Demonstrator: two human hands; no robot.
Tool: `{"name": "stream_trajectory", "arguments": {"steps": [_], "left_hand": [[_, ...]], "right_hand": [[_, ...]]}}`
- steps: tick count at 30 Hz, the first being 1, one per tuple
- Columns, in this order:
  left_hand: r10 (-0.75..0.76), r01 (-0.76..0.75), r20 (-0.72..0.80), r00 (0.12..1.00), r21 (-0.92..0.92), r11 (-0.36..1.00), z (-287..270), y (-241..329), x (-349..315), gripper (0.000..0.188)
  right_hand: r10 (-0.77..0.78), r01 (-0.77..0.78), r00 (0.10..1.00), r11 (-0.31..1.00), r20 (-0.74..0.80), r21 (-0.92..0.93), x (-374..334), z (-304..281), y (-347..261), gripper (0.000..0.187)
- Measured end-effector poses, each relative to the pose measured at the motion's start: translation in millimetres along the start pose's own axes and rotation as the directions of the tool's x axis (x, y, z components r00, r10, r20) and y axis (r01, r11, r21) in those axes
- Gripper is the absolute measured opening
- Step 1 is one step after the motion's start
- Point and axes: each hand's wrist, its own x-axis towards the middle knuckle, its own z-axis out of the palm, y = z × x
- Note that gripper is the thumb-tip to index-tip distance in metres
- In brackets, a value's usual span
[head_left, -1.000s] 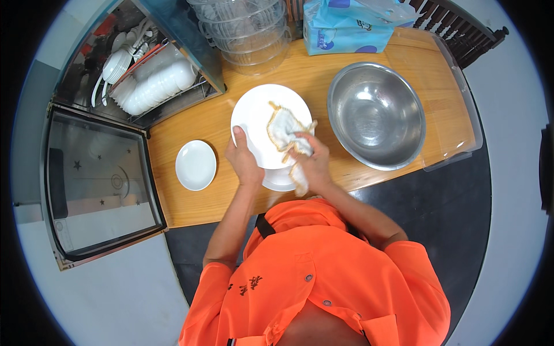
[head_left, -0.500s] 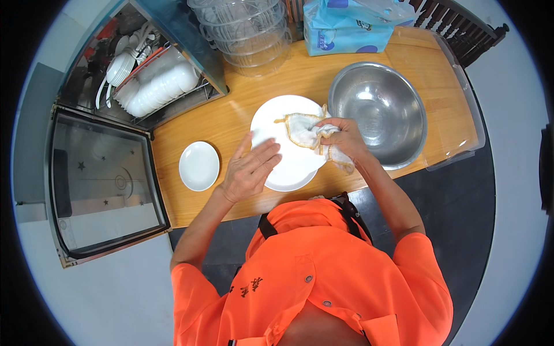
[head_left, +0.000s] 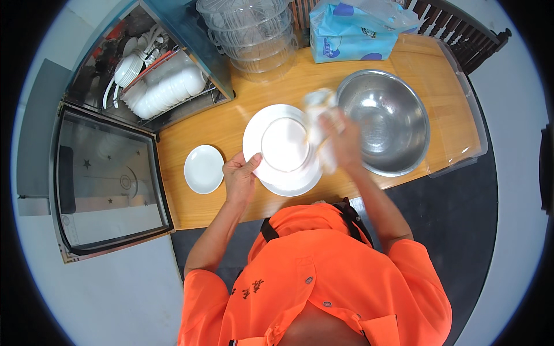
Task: The person wipes white plastic spoons and forks with a cloth and places them into a metal storage cabinet. They then wipe several white plates and bowls with the cloth, stacking them on the wooden table. The person handles the items one at a time, ensuring they are dry before stacking.
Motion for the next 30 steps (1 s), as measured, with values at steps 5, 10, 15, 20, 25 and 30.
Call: {"name": "stream_trajectory", "arguments": {"steps": [5, 10, 15, 20, 25, 30], "left_hand": [[0.037, -0.035, -0.061, 0.997, 0.033, 0.999, -2.9, -21.9, -3.5, 0.018], [0.132, -0.136, -0.043, 0.990, -0.106, 0.985, 5.0, 6.8, -12.3, 0.021], [0.196, -0.207, -0.068, 0.978, -0.230, 0.951, 8.0, -13.7, -8.1, 0.026], [-0.005, 0.025, 0.101, 0.995, -0.203, 0.979, -4.3, -5.8, -8.5, 0.028], [-0.177, 0.207, 0.245, 0.953, -0.101, 0.973, -15.9, 14.9, 23.4, 0.031], [-0.115, 0.128, 0.075, 0.990, -0.202, 0.971, -7.9, -2.1, 18.5, 0.029]], "right_hand": [[-0.620, 0.724, 0.686, 0.530, 0.381, -0.441, -22.2, 79.8, -23.9, 0.032], [-0.205, 0.245, 0.968, 0.892, 0.144, -0.381, 35.8, 57.6, -10.7, 0.041], [0.062, 0.054, 0.981, 0.821, -0.183, 0.568, -8.6, 73.4, 51.5, 0.046], [0.072, -0.180, 0.977, 0.788, 0.202, 0.589, 13.2, 28.7, 33.8, 0.051], [0.063, -0.213, 0.878, 0.939, 0.474, 0.271, 33.3, 4.4, 8.9, 0.052], [-0.314, 0.426, 0.891, 0.829, 0.328, -0.362, 30.7, 24.2, 15.3, 0.048]]}}
